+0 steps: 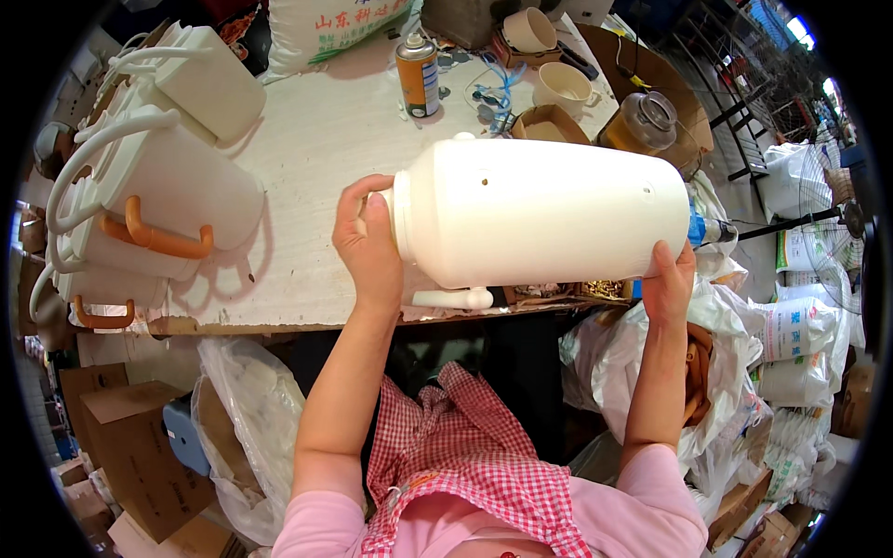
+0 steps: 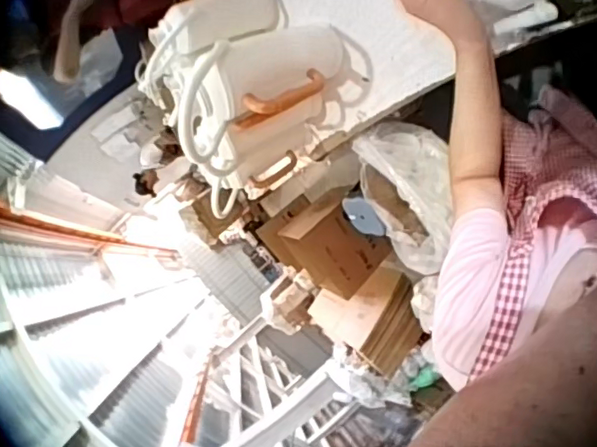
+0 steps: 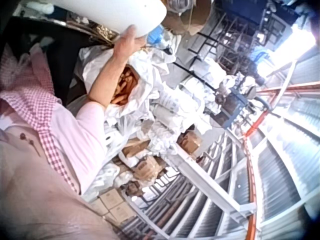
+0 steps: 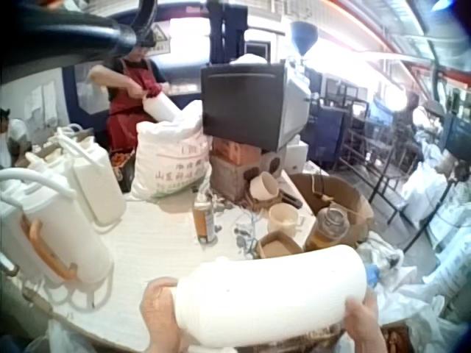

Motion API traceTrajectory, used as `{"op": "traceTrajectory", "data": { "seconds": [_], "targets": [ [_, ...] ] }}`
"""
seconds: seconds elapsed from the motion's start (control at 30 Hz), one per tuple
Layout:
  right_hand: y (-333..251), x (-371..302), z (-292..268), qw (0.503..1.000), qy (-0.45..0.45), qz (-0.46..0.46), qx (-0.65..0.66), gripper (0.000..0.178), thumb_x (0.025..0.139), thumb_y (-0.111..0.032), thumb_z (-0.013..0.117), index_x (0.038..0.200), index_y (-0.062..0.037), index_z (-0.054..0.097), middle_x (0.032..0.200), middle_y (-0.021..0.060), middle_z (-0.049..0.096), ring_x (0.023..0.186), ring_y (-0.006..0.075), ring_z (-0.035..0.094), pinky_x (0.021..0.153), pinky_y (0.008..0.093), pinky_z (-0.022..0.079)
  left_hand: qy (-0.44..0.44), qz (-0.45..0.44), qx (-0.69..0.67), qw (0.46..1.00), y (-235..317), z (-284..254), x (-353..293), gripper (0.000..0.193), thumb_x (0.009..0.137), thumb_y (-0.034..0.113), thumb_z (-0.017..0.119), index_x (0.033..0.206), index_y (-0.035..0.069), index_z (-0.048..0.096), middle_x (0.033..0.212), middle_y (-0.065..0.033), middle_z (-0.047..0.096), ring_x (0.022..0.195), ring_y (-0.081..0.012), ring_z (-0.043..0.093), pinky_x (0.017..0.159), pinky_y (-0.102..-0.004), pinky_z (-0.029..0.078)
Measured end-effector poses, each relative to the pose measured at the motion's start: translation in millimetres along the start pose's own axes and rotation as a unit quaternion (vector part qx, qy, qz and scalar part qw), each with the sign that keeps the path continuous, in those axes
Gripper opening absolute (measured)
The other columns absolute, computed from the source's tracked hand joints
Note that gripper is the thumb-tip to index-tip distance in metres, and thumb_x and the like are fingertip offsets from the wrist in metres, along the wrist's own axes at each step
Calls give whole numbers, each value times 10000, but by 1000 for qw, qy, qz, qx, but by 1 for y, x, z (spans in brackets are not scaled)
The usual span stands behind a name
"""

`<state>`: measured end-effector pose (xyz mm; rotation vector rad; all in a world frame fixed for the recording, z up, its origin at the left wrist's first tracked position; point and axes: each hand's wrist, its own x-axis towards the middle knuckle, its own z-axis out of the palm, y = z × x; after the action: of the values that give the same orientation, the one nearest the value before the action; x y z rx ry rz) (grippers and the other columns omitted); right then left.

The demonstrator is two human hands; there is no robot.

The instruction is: The person assembles thermal flasks by attaching handles to the outer shells, picking small metal fasteners from a tray using a tool, and inserting them into the handle attachment points on the flasks.

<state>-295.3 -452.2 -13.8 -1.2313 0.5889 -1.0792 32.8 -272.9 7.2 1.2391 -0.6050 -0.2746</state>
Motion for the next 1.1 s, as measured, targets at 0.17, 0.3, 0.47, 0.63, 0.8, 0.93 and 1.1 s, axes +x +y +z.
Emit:
{"op": "traceTrajectory", "data": {
  "seconds": [0.17, 0.3, 0.47, 0.63, 0.8, 0.93, 1.1],
  "targets": [
    [-29, -11, 2, 998, 51, 18, -31, 407, 965, -179, 672, 1303, 35, 597, 1186, 114, 695, 1042, 200, 675, 929, 359, 536, -93, 74, 169, 978, -15, 4, 11, 227, 984, 129, 559, 1150, 16, 665, 1129, -74, 675, 1044, -189, 614, 968, -338, 466],
    [-5, 8, 17, 1000, 13, -13, -21, 388, 922, -241, 743, 1209, -2, 641, 1048, 85, 720, 880, 164, 698, 739, 326, 587, -191, 164, 224, 941, 40, 22, 30, 370, 942, 95, 633, 1299, 0, 634, 1341, -137, 637, 1249, -248, 577, 1096, -379, 406],
    [-18, -39, 22, 947, 163, -144, -239, 398, 887, -202, 777, 1198, -13, 615, 1060, 94, 696, 955, 182, 675, 835, 341, 544, -325, 162, 358, 860, 47, 60, 30, 427, 937, 119, 678, 1339, -6, 609, 1370, -134, 616, 1273, -238, 560, 1114, -366, 392],
    [-11, -153, -97, 840, 389, -111, -361, 77, 919, -49, 652, 989, -38, 682, 990, 93, 720, 833, 185, 688, 744, 310, 537, -324, 100, 286, 896, 47, 57, 25, 433, 963, 153, 683, 1352, -13, 594, 1370, -131, 609, 1279, -238, 552, 1118, -356, 392],
    [-14, -179, -211, 539, 190, 106, -814, 227, 868, -86, 632, 1088, -115, 679, 1090, 112, 699, 1084, 337, 623, 907, 451, 506, -337, 101, 288, 891, 39, 47, 35, 448, 971, 185, 680, 1360, -18, 586, 1375, -130, 603, 1265, -232, 559, 1102, -352, 407],
    [0, -165, -233, 486, 136, 146, -851, 286, 853, -96, 649, 1134, -153, 659, 1111, 91, 671, 1096, 324, 594, 916, 424, 502, -321, 75, 282, 901, 43, 55, 30, 447, 975, 199, 675, 1358, -15, 589, 1365, -129, 609, 1244, -223, 572, 1076, -343, 428],
    [-62, -160, -170, 599, 179, -158, -764, 201, 847, -154, 715, 1031, -116, 646, 978, 73, 644, 949, 300, 601, 793, 422, 503, -327, 122, 294, 890, 40, 53, 36, 462, 973, 232, 678, 1351, -20, 594, 1343, -131, 620, 1214, -218, 587, 1045, -330, 446]
  ]
}}
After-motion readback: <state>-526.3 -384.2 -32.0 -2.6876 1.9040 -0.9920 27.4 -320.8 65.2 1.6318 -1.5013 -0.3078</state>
